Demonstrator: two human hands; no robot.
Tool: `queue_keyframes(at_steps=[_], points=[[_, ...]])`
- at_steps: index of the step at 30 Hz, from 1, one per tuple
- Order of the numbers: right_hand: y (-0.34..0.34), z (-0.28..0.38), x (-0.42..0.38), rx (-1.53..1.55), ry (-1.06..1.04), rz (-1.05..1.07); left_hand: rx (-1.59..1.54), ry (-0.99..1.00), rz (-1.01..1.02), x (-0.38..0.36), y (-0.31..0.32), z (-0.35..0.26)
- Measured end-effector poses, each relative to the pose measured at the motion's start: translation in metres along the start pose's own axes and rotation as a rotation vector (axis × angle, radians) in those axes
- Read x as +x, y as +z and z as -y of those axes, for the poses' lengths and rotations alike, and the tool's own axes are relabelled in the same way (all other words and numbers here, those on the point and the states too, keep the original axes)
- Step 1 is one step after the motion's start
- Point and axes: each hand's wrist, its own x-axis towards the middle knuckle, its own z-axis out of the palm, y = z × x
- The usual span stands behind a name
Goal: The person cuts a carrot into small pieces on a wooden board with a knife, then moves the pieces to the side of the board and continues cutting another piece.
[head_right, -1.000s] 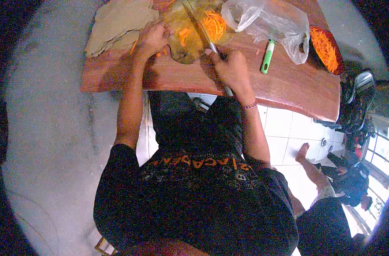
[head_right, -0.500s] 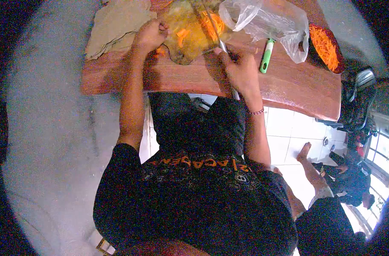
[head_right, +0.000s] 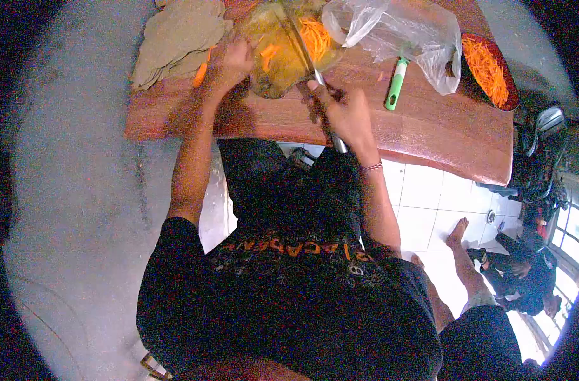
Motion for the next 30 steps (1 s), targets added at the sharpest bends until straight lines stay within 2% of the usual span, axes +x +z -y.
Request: queue_keyframes(at_steps=[1,3,4,6,10,12,13,15,16,18,21,25,30], points=[[0.001,-0.003,-0.001,0.002,-0.003,0.002,0.004,-0.001,-0.002,0.008,0.003,0.001],[0.004,-0.006,-0.002,0.030,-0.036,-0.066,-0.291,0.258,-0.244,0.032,0.011,0.002],[0.004,-0.008,-0.003,0.029,-0.036,-0.064,-0.291,0.256,-0.246,0.041,0.015,0.000],[0.001,-0.011,-0.003,0.081,-0.036,-0.082,-0.481,0.231,-0.008,0.053,0.018,-0.006],[-0.001,-0.012,-0.003,0.032,-0.048,-0.143,-0.524,0.179,-0.035,0.042,0.003,0.000],[0.002,-0.007,-0.008,0.091,-0.046,-0.147,-0.560,0.110,0.018,0.020,-0.014,0.002],[0.003,-0.008,-0.007,0.090,-0.047,-0.148,-0.562,0.111,0.016,0.012,-0.014,0.008],[0.003,-0.009,-0.006,0.075,-0.059,-0.130,-0.414,0.345,-0.094,-0.001,-0.009,0.019],[0.003,-0.011,-0.005,0.071,-0.060,-0.133,-0.417,0.347,-0.097,-0.002,-0.007,0.022],[0.001,-0.014,-0.004,0.065,-0.092,-0.109,-0.257,0.369,0.067,0.000,-0.003,0.026],[0.000,-0.017,-0.002,0.065,-0.124,-0.106,-0.304,0.430,0.161,0.019,0.005,0.034],[-0.001,-0.017,-0.003,0.057,-0.128,-0.121,-0.248,0.453,0.162,0.030,-0.001,0.032],[0.001,-0.013,-0.003,0.097,-0.146,-0.096,-0.276,0.504,0.302,0.043,-0.001,0.033]])
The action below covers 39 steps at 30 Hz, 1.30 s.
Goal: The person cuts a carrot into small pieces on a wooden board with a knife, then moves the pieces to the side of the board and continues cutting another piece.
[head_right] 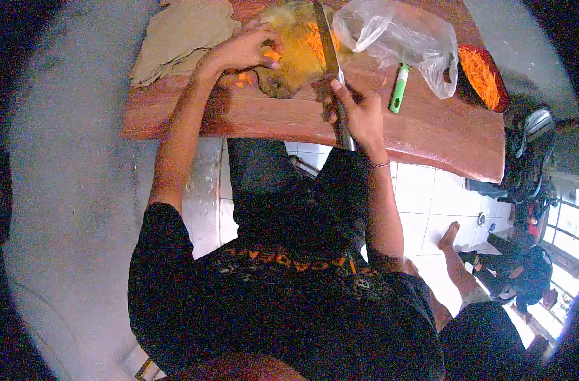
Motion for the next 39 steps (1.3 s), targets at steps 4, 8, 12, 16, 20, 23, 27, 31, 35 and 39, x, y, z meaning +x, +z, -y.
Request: queue_keyframes(at_steps=[4,8,12,16,20,23,27,31,35,39], points=[[-0.003,0.000,0.001,-0.060,0.028,0.001,0.047,-0.054,0.056,-0.002,-0.002,-0.009],[-0.005,-0.003,0.002,-0.028,0.040,-0.002,-0.014,0.016,-0.045,-0.001,-0.003,-0.013],[0.001,0.005,-0.002,-0.030,0.055,-0.030,-0.374,-0.061,-0.044,-0.003,-0.008,-0.030],[0.000,0.003,-0.001,-0.015,0.037,-0.011,-0.445,-0.098,0.016,-0.005,-0.009,-0.047],[0.002,0.004,-0.001,-0.119,0.058,0.006,-0.311,-0.130,0.013,-0.002,-0.003,-0.048],[0.001,-0.003,0.002,-0.202,0.093,0.002,-0.276,-0.160,0.001,-0.001,0.002,-0.045],[0.003,0.005,0.000,-0.303,0.110,0.040,-0.299,-0.164,-0.080,-0.009,0.014,-0.038],[0.012,0.008,-0.004,-0.231,0.130,0.048,-0.111,0.044,-0.318,-0.020,0.026,-0.025],[0.018,0.015,-0.005,-0.201,0.134,0.059,0.042,0.096,-0.425,-0.025,0.031,-0.023],[0.029,0.022,-0.008,-0.264,0.146,-0.005,0.085,0.095,-0.440,-0.029,0.035,-0.027]])
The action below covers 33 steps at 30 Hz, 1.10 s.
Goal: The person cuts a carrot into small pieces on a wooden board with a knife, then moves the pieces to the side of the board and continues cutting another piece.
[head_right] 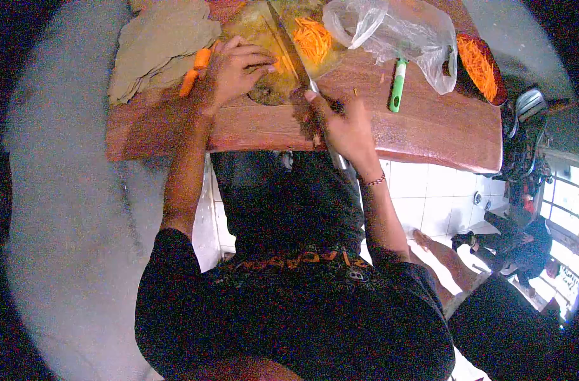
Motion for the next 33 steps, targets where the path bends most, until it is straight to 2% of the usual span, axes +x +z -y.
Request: queue_keyframes(at_steps=[1,9,19,26,29,31,33], points=[[-0.001,-0.001,0.001,0.009,0.042,0.056,-0.003,-0.002,0.003,0.000,0.002,0.000],[0.000,0.011,0.001,-0.041,0.064,0.049,-0.022,0.024,-0.204,-0.004,0.017,-0.005],[0.002,0.007,0.004,-0.200,0.013,-0.007,-0.016,0.084,-0.124,-0.008,0.009,-0.020],[0.002,0.020,0.001,-0.192,0.075,0.017,-0.015,0.094,-0.143,-0.008,0.008,-0.022],[0.002,0.011,0.005,-0.288,-0.014,-0.027,0.007,0.092,-0.153,-0.007,0.006,-0.025],[0.002,0.005,0.010,-0.396,-0.152,-0.072,0.021,0.085,-0.157,-0.006,0.006,-0.026],[0.006,0.007,0.015,-0.413,-0.171,-0.082,0.028,0.093,-0.163,-0.006,0.005,-0.027]])
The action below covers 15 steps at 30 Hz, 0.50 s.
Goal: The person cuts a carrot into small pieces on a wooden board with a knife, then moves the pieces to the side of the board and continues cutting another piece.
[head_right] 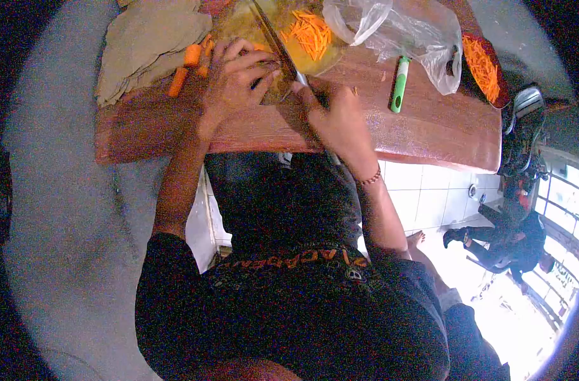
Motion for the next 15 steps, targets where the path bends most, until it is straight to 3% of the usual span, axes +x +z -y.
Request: queue_keyframes(at_steps=[8,10,13,15], points=[[0.009,-0.004,0.030,0.044,-0.029,-0.004,-0.023,0.026,-0.040,-0.003,0.004,0.003],[0.004,0.000,0.024,0.188,0.145,0.078,-0.023,0.025,-0.045,-0.003,0.005,0.004],[0.002,-0.002,0.016,0.194,0.045,0.030,-0.030,0.036,-0.068,-0.004,0.009,0.005],[-0.003,0.001,0.013,0.180,0.098,0.072,-0.036,0.026,-0.053,-0.005,0.010,0.006]])
